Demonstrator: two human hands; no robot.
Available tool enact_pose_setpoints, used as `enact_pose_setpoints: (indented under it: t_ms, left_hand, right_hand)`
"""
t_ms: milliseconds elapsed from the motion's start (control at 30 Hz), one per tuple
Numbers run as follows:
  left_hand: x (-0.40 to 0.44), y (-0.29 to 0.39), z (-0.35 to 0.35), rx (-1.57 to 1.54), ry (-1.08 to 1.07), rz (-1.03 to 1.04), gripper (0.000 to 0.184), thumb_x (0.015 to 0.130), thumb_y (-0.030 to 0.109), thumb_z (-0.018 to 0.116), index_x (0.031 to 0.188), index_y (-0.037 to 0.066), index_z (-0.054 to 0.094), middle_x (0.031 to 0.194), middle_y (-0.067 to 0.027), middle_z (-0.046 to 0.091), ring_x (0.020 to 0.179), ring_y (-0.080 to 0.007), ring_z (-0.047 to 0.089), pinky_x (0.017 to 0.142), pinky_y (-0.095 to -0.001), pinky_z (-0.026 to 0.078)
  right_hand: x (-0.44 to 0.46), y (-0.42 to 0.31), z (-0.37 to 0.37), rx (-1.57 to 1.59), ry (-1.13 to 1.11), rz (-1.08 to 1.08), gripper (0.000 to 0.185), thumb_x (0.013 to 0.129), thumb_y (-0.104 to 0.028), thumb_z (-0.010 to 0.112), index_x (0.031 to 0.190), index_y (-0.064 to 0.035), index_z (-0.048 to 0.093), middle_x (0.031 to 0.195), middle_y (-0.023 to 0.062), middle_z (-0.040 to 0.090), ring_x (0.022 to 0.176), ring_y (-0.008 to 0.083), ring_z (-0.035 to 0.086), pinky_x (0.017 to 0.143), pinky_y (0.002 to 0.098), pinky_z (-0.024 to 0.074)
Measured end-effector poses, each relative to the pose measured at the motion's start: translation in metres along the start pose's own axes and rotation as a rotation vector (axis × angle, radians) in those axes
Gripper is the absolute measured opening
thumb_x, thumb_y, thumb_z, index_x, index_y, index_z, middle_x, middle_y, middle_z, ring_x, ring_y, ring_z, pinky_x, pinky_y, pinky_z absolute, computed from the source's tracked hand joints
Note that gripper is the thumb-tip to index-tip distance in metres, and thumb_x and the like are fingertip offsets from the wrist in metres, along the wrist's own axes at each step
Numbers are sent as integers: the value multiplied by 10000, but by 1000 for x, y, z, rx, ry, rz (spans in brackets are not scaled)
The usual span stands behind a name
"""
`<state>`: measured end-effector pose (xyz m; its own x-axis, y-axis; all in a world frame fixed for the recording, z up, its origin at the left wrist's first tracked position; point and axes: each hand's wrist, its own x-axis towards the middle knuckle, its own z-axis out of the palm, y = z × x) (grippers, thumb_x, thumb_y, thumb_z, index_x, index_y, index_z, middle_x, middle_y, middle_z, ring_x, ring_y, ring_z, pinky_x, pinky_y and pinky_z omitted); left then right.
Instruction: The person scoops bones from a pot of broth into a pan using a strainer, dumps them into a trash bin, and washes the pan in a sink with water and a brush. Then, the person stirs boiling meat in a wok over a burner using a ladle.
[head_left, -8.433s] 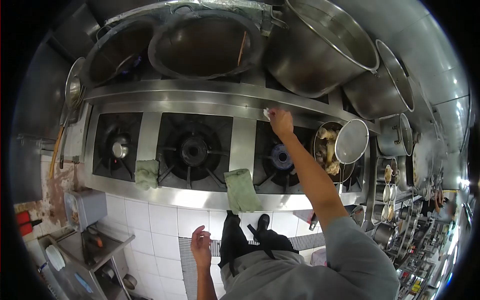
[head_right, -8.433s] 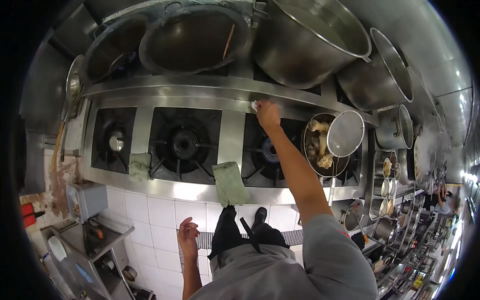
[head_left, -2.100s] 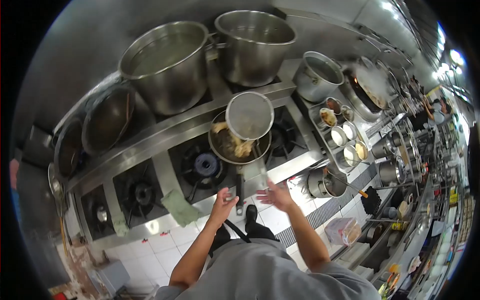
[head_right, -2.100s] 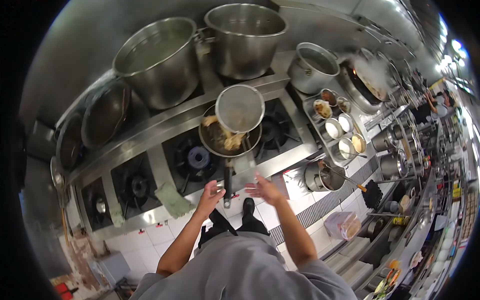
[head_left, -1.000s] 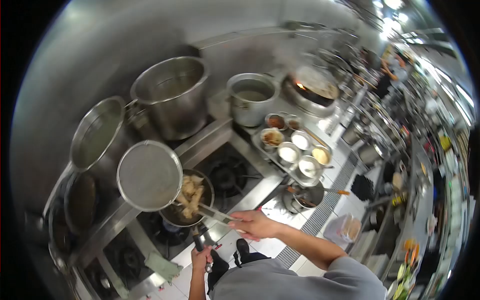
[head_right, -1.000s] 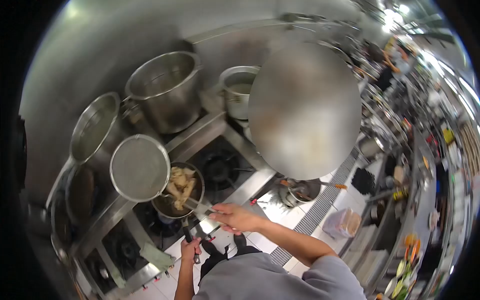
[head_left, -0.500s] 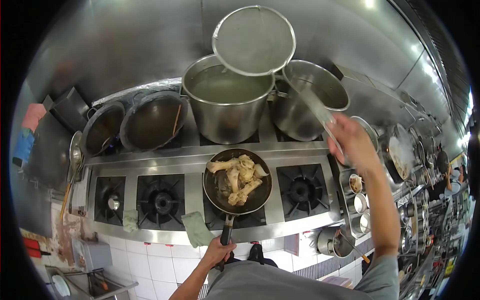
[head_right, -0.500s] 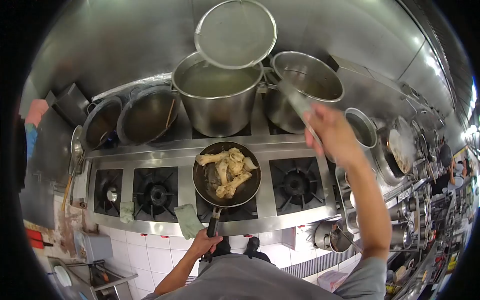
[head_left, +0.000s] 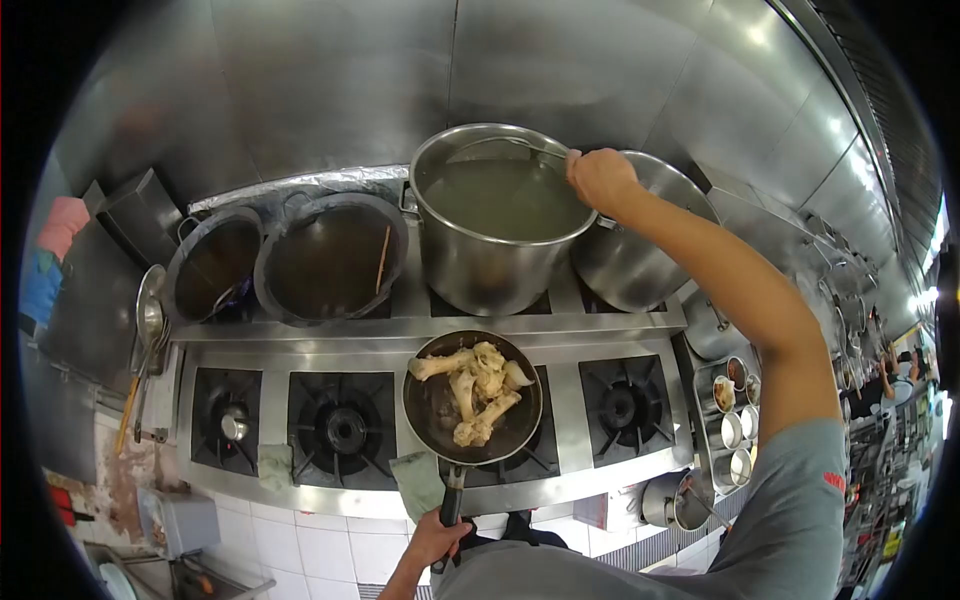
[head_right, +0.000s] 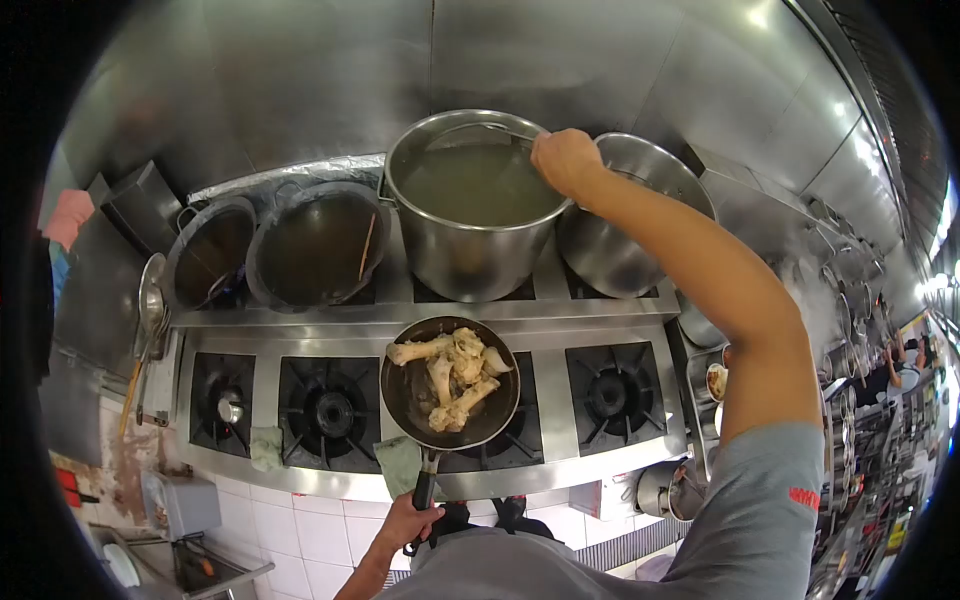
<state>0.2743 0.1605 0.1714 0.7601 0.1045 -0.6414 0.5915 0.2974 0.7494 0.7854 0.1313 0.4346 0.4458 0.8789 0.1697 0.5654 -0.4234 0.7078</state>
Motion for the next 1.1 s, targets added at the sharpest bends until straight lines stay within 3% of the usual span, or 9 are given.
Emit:
enact_pose_setpoints:
  t_ms: [100, 133, 233, 333, 500, 800, 900, 967, 1100]
  left_hand:
    - [0, -1, -2, 18, 17, -22, 200, 816, 100, 688, 776, 29, 505, 513, -23, 513, 397, -109, 494, 393, -269, 364]
    - [4, -7, -2, 0, 23, -15, 197, 814, 102, 689, 775, 29, 511, 519, -25, 520, 395, -110, 492, 394, -272, 370]
    - [4, -9, -2, 35, 32, -27, 192, 813, 94, 687, 773, 27, 511, 520, -25, 521, 393, -113, 492, 393, -272, 377]
    - [1, -6, -1, -20, 20, -32, 188, 813, 89, 686, 783, 24, 513, 519, -27, 519, 390, -116, 493, 390, -272, 379]
    - [-4, -5, 1, -28, 39, -46, 224, 787, 78, 719, 802, 33, 500, 524, -30, 516, 387, -123, 483, 383, -272, 376]
    - [-8, -7, 10, -32, 75, -37, 203, 804, 124, 707, 782, 35, 526, 508, -21, 518, 399, -115, 504, 393, -272, 377]
    - [-8, -8, 11, -66, 80, -7, 206, 806, 120, 706, 770, 34, 522, 507, -21, 518, 401, -116, 509, 395, -271, 383]
    - [-8, -8, 9, -50, 77, -3, 205, 807, 116, 704, 769, 33, 521, 507, -22, 519, 402, -118, 512, 395, -272, 386]
    - [-10, -3, 9, -52, 93, -1, 199, 803, 77, 703, 767, 29, 513, 514, -33, 518, 389, -120, 488, 382, -273, 367]
  right_hand:
    - [30, -18, 12, -177, -118, -51, 127, 820, -172, 582, 822, -87, 676, 736, 64, 673, 643, 213, 677, 505, 362, 519]
    - [42, -23, 20, -375, -92, -15, 132, 805, -183, 596, 734, -160, 706, 715, 21, 656, 687, 202, 677, 496, 391, 511]
    - [58, -15, 30, -294, 71, -198, 122, 782, -179, 608, 720, -182, 713, 719, 14, 673, 730, 208, 683, 540, 375, 519]
    - [65, -7, 32, -204, -20, -412, 107, 758, -186, 619, 716, -160, 714, 750, 24, 694, 750, 230, 687, 595, 375, 531]
    - [74, 34, 8, -233, -227, -523, 185, 724, -280, 629, 783, -128, 717, 789, 67, 697, 789, 315, 678, 699, 425, 547]
    - [51, 22, -18, 28, -488, -282, 308, 746, -386, 616, 882, -129, 718, 862, 126, 695, 885, 328, 671, 746, 418, 552]
    - [66, -7, 25, 239, -685, -107, 337, 763, -397, 654, 851, -75, 695, 760, 105, 673, 722, 270, 664, 614, 398, 525]
    - [76, -23, 38, 581, -994, 36, 313, 780, -348, 686, 734, -41, 645, 619, 70, 592, 533, 185, 550, 488, 351, 433]
    - [62, -20, 19, 821, -936, 105, 324, 793, -301, 696, 621, -53, 579, 523, 41, 493, 436, 140, 412, 426, 327, 341]
